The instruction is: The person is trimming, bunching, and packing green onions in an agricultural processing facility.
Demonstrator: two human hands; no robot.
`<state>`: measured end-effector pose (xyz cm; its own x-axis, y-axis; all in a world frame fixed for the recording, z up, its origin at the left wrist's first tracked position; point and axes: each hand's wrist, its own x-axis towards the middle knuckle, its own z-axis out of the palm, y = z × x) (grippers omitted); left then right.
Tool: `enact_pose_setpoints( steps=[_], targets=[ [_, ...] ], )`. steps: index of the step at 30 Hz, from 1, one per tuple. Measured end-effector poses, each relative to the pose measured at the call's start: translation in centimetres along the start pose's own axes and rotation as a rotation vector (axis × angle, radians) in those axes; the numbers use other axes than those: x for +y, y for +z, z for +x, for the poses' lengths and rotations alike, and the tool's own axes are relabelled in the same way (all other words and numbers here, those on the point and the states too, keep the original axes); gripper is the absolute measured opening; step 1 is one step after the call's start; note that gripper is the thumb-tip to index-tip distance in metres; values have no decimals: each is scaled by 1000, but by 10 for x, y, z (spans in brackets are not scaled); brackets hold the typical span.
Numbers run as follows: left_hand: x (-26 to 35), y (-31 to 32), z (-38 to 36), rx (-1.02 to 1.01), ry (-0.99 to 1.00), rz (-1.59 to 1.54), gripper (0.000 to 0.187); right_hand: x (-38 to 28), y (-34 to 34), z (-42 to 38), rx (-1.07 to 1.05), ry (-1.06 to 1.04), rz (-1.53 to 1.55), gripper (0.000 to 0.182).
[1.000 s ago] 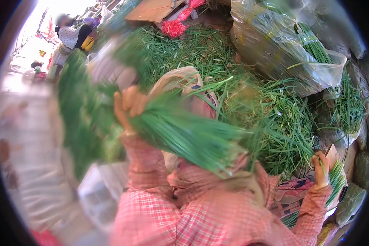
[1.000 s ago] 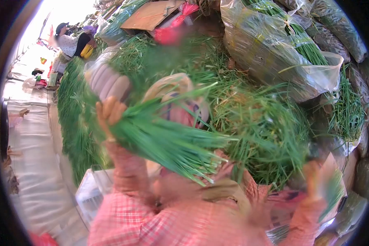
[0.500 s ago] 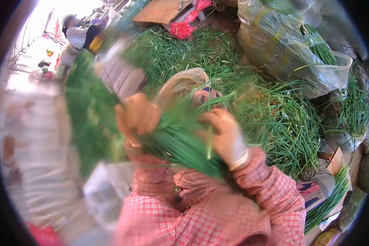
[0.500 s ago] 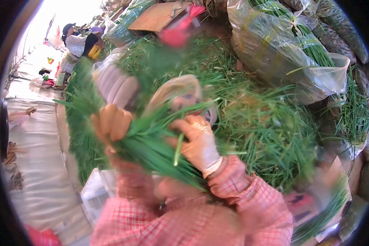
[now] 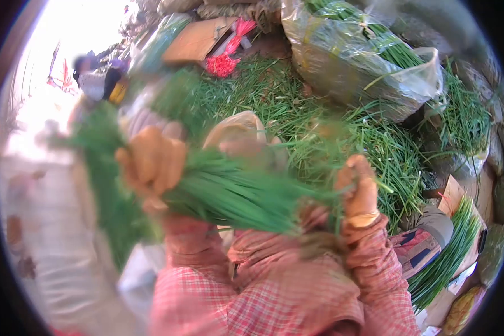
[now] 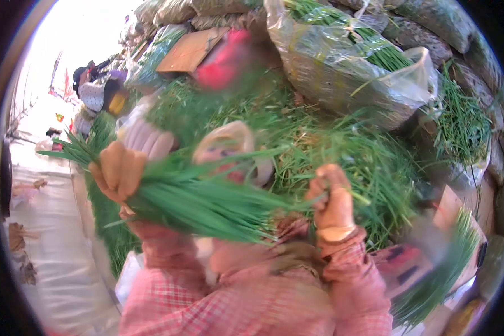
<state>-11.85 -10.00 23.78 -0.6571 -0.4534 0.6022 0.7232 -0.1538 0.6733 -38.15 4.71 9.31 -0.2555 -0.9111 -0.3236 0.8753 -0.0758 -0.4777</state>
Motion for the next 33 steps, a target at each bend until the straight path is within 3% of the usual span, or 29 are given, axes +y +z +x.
enact_pose_setpoints(
  steps=[4,8,11,14,15,16,17,18,19,20,22,24,25,27,28,29,30,32,33],
  targets=[
    [0,25,34,104,41,-92,28,-59,-76,-5,277,-141,-32,15],
    [10,20,55,140,34,-88,27,-98,-130,-19,694,-611,-166,13],
    [12,20,74,132,90,-88,27,-131,-198,-36,833,-670,-265,14],
    [5,25,95,69,66,-124,29,-126,-214,-30,614,-853,-1679,38],
    [-1,30,104,38,42,-146,30,-128,-158,-40,561,-510,-1707,70],
    [-8,32,113,-26,22,-120,30,-134,-112,-44,691,-231,-2076,84],
    [-15,32,123,-86,3,-95,30,-143,-92,-42,634,-362,-2079,86],
    [-23,33,131,-140,-18,-70,31,-152,-78,-37,491,-656,-1994,81],
    [-32,34,138,-191,-45,-49,31,-167,-49,-31,291,-813,-1885,72],
    [-44,37,145,-247,-76,-36,32,-173,-15,-21,57,-1026,-1559,62],
    [-74,59,155,-300,-188,-66,33,-178,58,-13,-402,-1003,-1079,51],
    [-104,101,163,-287,-355,-141,32,-174,118,-10,-744,-623,-910,46],
    [-117,100,158,-220,-184,-90,30,-164,125,-9,-991,-338,-704,44],
    [-118,143,152,431,-28,-118,33,-142,116,-5,-1021,208,-644,47],
    [-116,155,149,762,48,-118,35,-122,93,14,-1111,328,-717,48],
    [-94,94,137,670,-121,10,35,-107,66,23,-1096,287,-793,49],
    [-91,71,129,910,-44,179,35,-95,39,23,-1089,371,-788,53],
    [-66,2,91,773,-128,141,35,-66,-18,19,-957,470,-538,58],
    [-48,-39,60,393,-266,-77,34,-53,-38,12,-748,583,-405,53]
  ],
)
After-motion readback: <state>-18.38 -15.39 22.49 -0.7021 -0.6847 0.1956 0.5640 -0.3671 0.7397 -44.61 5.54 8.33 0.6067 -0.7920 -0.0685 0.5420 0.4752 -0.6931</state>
